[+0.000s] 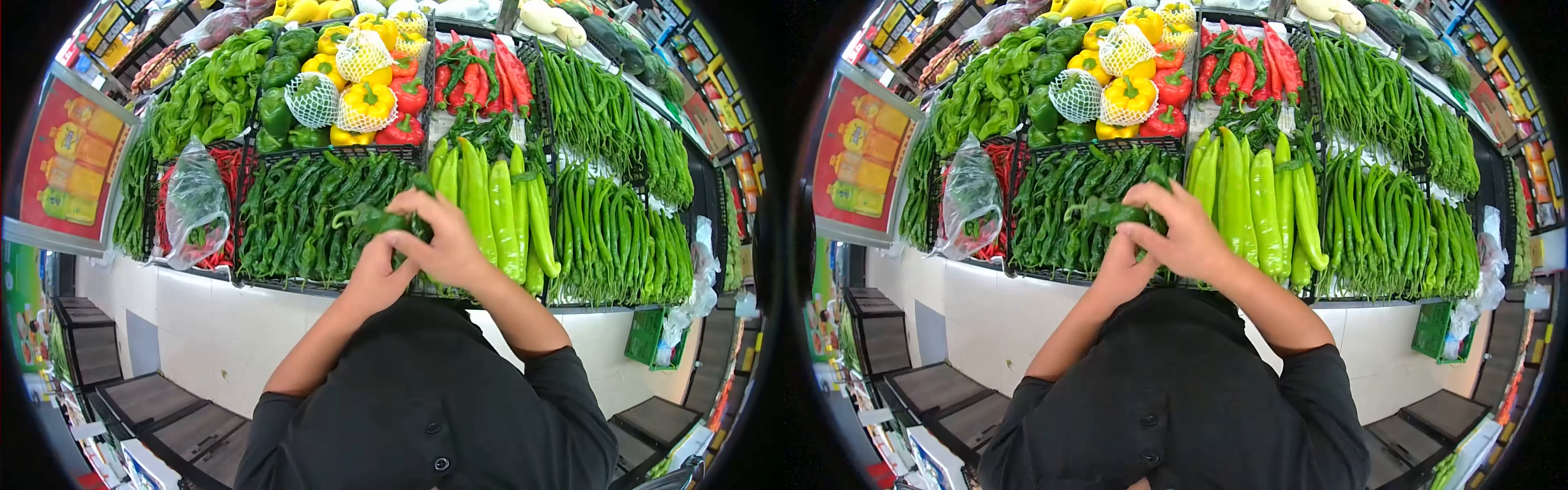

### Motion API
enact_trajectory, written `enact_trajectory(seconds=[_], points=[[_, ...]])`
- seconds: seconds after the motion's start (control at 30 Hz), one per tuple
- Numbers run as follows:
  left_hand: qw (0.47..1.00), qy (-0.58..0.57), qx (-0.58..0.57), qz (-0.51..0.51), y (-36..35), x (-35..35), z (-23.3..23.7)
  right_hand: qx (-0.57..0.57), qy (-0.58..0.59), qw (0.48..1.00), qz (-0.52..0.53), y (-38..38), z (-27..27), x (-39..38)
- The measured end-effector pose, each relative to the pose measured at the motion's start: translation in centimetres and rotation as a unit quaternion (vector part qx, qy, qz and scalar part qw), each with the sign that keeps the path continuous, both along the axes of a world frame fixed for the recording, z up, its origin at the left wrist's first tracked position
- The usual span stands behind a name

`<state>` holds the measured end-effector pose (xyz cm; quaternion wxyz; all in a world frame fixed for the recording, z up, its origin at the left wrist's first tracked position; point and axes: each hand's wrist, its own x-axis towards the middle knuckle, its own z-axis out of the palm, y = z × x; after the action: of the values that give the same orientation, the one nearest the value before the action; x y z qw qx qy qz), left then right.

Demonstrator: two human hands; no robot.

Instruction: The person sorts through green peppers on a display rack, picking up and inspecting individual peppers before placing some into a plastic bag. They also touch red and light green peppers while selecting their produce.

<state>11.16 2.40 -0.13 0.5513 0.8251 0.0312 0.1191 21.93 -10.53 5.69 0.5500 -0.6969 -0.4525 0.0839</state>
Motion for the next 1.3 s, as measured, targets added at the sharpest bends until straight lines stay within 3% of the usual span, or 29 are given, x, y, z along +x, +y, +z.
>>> enact_trajectory(seconds=[0.33, 0.5, 0.77, 0.9, 1.03, 1.07, 1.17, 1.23, 1.3], points=[[0.993, 0.022, -0.091, -0.069, 6.6, -3.7, 1.0, 0.039, 0.113, 0.989, -0.09, 6.9, -2.4, -4.1], [0.983, 0.115, -0.114, -0.082, 12.1, -5.5, 1.5, -0.014, 0.067, 0.994, -0.087, 11.3, -2.5, -4.6], [0.995, -0.03, 0.094, -0.016, 20.6, -8.1, 0.0, -0.058, 0.161, 0.982, -0.079, 16.3, -1.6, -5.4], [0.985, 0.08, 0.134, -0.068, 23.7, -8.3, 2.0, -0.051, 0.152, 0.986, -0.041, 17.1, -1.4, -5.6], [0.996, 0.073, 0.041, -0.03, 25.9, -8.7, 1.2, 0.004, 0.065, 0.983, -0.173, 17.8, -0.4, -5.9], [0.999, 0.045, 0.025, -0.011, 26.6, -8.9, 0.4, -0.032, -0.01, 0.974, -0.224, 17.8, 0.0, -5.5], [0.998, 0.044, -0.028, 0.028, 28.3, -9.5, 0.4, -0.096, -0.253, 0.944, -0.188, 19.0, 0.8, -3.1], [0.999, 0.029, -0.021, 0.031, 29.2, -9.9, 0.1, -0.176, -0.386, 0.896, -0.128, 19.7, 0.1, -1.6], [0.998, 0.042, -0.03, 0.026, 30.0, -10.3, 0.2, -0.237, -0.42, 0.872, -0.087, 20.9, -1.4, -0.9]])
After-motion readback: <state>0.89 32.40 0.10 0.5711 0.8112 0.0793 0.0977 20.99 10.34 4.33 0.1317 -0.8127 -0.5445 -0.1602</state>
